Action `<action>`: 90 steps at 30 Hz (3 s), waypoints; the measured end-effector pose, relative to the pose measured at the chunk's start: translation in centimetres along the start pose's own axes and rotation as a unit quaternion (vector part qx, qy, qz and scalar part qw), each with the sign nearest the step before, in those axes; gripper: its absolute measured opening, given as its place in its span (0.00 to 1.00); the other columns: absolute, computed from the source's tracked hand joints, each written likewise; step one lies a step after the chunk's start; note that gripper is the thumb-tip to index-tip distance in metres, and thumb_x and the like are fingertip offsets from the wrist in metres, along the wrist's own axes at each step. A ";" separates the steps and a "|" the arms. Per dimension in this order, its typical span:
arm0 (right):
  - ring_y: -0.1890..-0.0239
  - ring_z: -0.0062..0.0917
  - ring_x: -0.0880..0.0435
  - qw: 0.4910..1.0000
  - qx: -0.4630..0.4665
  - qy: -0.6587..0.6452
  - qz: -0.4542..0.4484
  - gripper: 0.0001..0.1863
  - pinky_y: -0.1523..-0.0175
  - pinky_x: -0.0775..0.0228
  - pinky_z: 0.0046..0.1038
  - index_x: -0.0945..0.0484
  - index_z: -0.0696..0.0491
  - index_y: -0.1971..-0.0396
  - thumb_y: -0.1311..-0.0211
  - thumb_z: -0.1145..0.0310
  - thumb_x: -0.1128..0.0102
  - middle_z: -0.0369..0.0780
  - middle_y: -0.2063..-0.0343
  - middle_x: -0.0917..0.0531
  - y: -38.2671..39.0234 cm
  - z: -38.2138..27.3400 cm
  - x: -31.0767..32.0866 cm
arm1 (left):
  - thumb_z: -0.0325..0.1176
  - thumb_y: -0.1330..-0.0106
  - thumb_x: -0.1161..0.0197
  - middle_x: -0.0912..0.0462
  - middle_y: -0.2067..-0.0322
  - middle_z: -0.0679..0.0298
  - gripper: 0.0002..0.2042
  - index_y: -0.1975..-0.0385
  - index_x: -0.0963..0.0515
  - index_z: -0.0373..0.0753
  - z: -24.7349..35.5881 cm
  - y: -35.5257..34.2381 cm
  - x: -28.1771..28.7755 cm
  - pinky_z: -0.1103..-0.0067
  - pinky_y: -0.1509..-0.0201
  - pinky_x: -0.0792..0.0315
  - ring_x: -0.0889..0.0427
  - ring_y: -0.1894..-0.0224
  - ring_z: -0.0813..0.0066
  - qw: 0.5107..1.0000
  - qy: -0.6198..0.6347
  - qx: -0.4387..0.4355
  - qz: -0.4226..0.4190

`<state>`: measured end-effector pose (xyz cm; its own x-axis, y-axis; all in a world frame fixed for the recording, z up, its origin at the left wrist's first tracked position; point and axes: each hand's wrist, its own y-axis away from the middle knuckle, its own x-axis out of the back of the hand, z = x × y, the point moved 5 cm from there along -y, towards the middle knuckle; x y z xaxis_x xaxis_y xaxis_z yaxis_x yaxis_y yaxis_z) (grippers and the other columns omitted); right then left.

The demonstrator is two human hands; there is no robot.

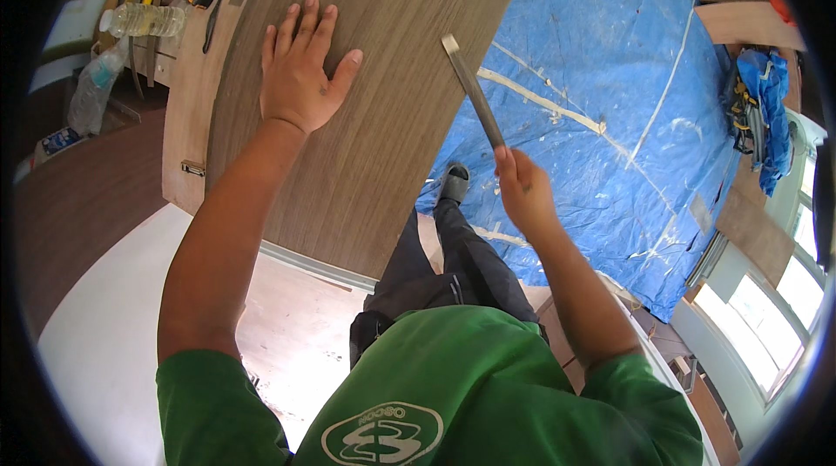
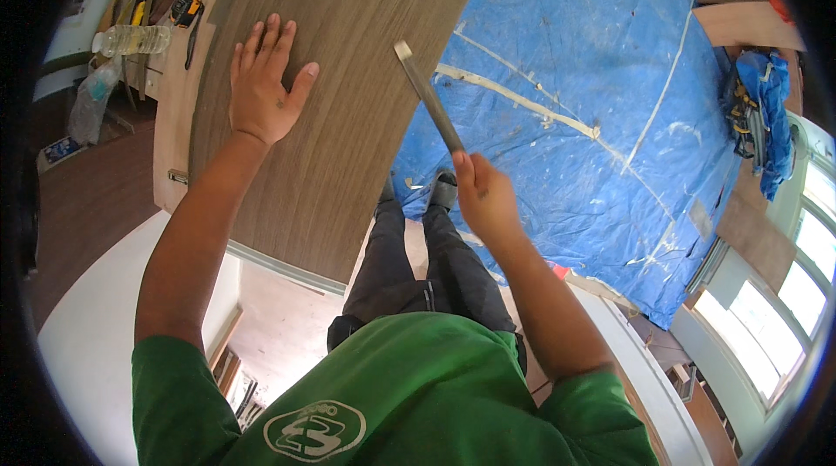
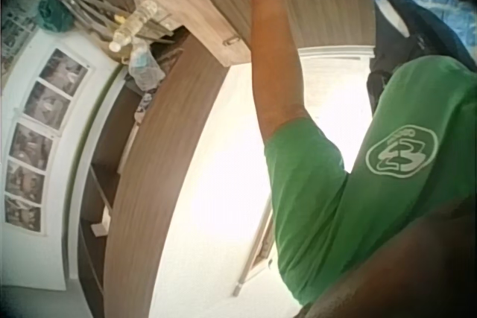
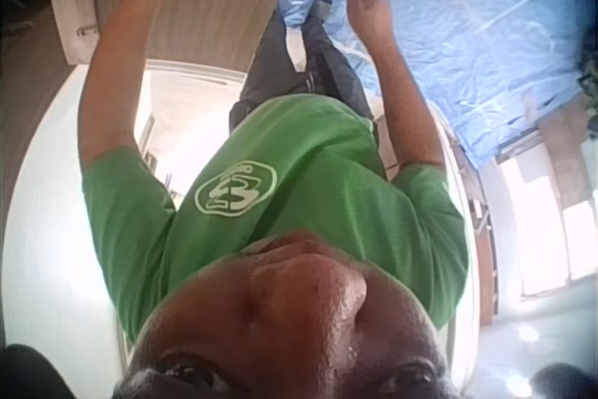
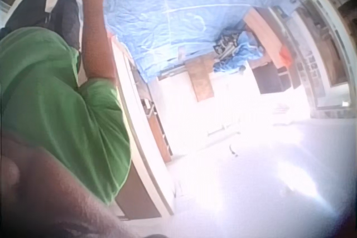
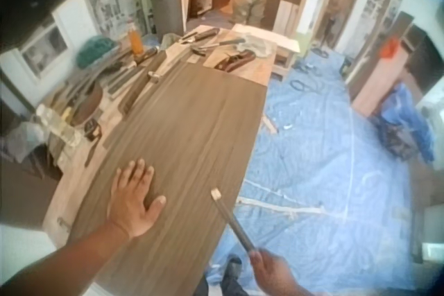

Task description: The person repeatedly scrapes and sands the edges of a large wooden panel on a workbench. They use a metal scraper to remove material and a sanding block to smooth the surface, flipping the panel to work on different sides.

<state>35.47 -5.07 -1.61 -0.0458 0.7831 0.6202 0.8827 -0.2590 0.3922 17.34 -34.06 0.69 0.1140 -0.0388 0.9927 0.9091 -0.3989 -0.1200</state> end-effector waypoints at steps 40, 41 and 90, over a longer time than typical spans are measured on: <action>0.67 0.59 0.19 0.999 -0.036 -0.020 0.000 0.32 0.62 0.29 0.50 0.21 0.60 0.70 0.21 0.45 0.56 0.58 0.74 0.19 -2.5 -1.5 -0.1 | 0.56 0.25 0.47 0.40 0.23 0.58 0.34 0.25 0.37 0.43 -0.1 -0.2 -0.1 0.57 0.18 0.58 0.48 0.20 0.58 1.000 0.005 -0.004 -0.010; 0.67 0.59 0.19 0.998 -0.053 -0.027 -0.012 0.31 0.61 0.29 0.50 0.21 0.60 0.69 0.21 0.45 0.56 0.58 0.74 0.19 -1.8 -1.3 -0.2 | 0.56 0.25 0.47 0.40 0.23 0.58 0.34 0.25 0.37 0.43 -0.2 0.0 -0.1 0.57 0.18 0.58 0.48 0.20 0.58 1.000 0.008 -0.005 -0.007; 0.83 0.17 0.29 0.919 -0.181 -0.343 0.074 0.16 0.78 0.37 0.23 0.25 0.53 0.67 0.24 0.56 0.42 0.33 0.83 0.28 1.3 8.3 7.4 | 0.62 0.28 0.49 0.53 0.20 0.51 0.44 0.22 0.49 0.35 17.1 -4.2 -0.9 0.54 0.17 0.66 0.58 0.18 0.52 0.967 0.125 -0.213 -0.057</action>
<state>40.21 5.09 -2.17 0.4778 0.8637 0.1601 0.6361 -0.4659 0.6151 20.30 -16.71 0.17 -0.1259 -0.1726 0.9769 0.6563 -0.7529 -0.0485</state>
